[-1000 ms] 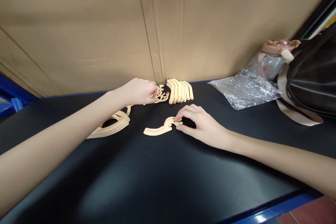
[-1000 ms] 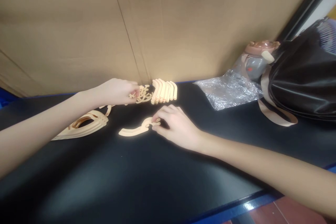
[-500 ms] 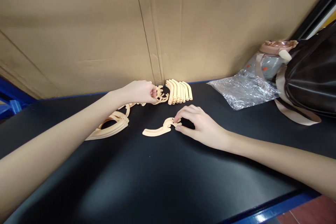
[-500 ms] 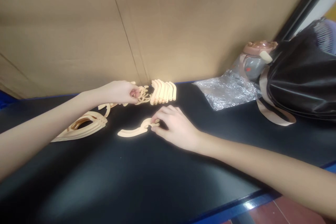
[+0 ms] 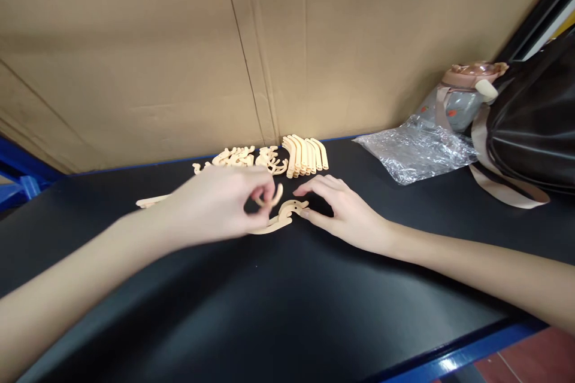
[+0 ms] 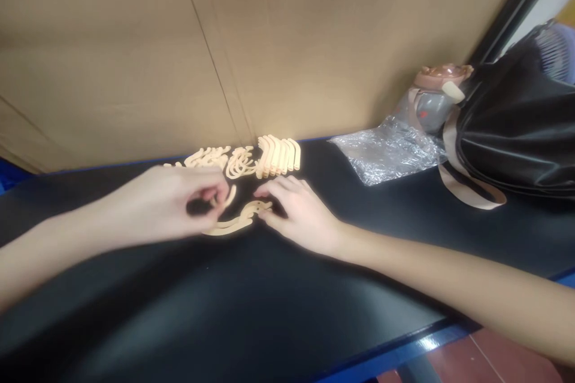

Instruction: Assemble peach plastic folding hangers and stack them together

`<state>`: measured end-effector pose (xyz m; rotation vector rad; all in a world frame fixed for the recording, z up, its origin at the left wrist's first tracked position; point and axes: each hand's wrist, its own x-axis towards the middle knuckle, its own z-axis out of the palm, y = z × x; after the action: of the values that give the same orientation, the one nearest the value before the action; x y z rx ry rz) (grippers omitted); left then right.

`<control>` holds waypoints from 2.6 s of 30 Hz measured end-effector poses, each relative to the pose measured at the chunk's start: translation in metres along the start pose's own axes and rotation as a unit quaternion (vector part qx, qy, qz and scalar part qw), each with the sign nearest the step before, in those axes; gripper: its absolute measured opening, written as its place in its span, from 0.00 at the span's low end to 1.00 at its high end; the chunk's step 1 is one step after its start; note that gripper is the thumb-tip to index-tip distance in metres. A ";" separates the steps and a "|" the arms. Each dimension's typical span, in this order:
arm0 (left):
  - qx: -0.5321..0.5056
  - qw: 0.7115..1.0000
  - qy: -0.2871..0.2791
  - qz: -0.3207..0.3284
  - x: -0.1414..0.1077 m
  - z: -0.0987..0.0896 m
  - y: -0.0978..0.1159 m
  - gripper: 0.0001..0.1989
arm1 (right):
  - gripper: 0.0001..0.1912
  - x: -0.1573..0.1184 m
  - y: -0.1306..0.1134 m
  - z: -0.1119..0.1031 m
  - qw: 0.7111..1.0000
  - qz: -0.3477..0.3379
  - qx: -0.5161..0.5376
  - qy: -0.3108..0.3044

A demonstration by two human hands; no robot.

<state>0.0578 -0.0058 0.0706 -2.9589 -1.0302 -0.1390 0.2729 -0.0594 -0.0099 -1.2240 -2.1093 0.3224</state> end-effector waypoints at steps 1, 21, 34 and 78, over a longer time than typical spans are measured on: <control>-0.022 0.999 0.002 0.040 -0.011 0.005 0.007 0.02 | 0.10 0.000 -0.001 -0.001 1.000 -0.008 0.009 0.007; -0.075 0.947 0.112 0.293 -0.073 0.056 0.048 0.08 | 0.14 -0.014 -0.045 -0.003 0.942 -0.032 0.311 -0.123; -0.139 0.952 0.154 0.226 -0.070 0.061 0.037 0.13 | 0.14 0.003 -0.016 -0.031 0.992 -0.064 0.037 -0.098; -0.152 0.960 0.128 0.196 -0.067 0.064 0.030 0.10 | 0.25 0.026 0.074 -0.036 0.932 0.029 -0.356 -0.064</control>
<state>0.0295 -0.0688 0.0016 -3.2193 -0.4127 -0.7109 0.3374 -0.0026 -0.0096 -1.7007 -2.3931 -0.3967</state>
